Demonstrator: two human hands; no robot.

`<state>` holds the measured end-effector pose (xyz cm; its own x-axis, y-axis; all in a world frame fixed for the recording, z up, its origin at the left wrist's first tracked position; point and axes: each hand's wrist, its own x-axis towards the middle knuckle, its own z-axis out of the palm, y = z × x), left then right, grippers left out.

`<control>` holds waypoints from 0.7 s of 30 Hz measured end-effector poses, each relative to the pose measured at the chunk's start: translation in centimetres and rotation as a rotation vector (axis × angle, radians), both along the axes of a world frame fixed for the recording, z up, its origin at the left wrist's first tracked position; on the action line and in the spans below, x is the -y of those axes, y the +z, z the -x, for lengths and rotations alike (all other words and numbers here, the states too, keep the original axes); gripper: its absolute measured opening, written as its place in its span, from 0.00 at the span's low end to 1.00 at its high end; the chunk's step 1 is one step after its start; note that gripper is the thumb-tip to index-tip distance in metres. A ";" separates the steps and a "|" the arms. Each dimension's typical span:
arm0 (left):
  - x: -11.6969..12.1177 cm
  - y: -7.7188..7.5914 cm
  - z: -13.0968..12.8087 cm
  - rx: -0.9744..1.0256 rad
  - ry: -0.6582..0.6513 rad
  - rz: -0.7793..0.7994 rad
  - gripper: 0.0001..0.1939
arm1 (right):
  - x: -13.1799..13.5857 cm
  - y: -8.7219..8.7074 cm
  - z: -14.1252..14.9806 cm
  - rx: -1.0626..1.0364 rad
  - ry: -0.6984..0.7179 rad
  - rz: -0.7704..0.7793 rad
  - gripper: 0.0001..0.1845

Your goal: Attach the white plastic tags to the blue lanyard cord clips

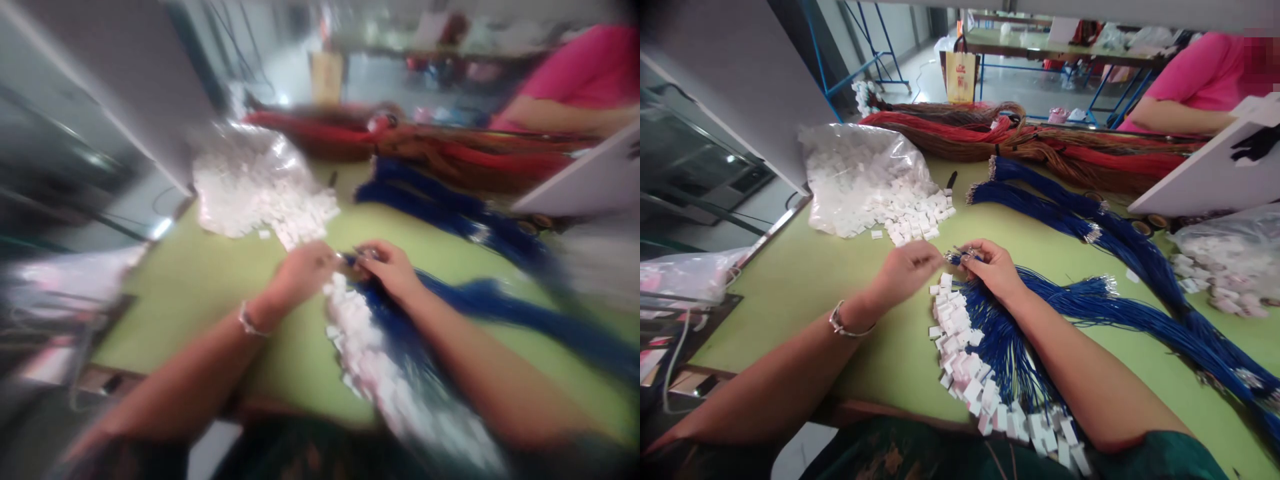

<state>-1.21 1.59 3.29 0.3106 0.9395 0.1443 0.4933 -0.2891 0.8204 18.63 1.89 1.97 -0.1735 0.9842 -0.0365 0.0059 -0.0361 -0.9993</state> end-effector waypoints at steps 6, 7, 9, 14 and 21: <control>-3.8 -1.9 2.5 -0.444 0.264 -0.189 0.07 | 0.4 0.2 0.3 0.163 -0.015 -0.082 0.11; -4.0 -2.3 2.6 -0.484 0.235 -0.196 0.08 | 0.5 0.3 0.4 0.189 -0.028 -0.116 0.10; -4.1 -2.9 2.6 -0.515 0.204 -0.207 0.09 | 0.6 0.5 0.5 0.232 -0.040 -0.165 0.07; -3.3 -2.2 2.6 -0.304 0.261 -0.197 0.15 | 0.9 0.8 0.8 0.272 -0.018 -0.181 0.07; -0.5 -1.0 -0.2 0.537 0.084 0.498 0.12 | 1.0 0.6 0.9 0.360 -0.078 -0.260 0.06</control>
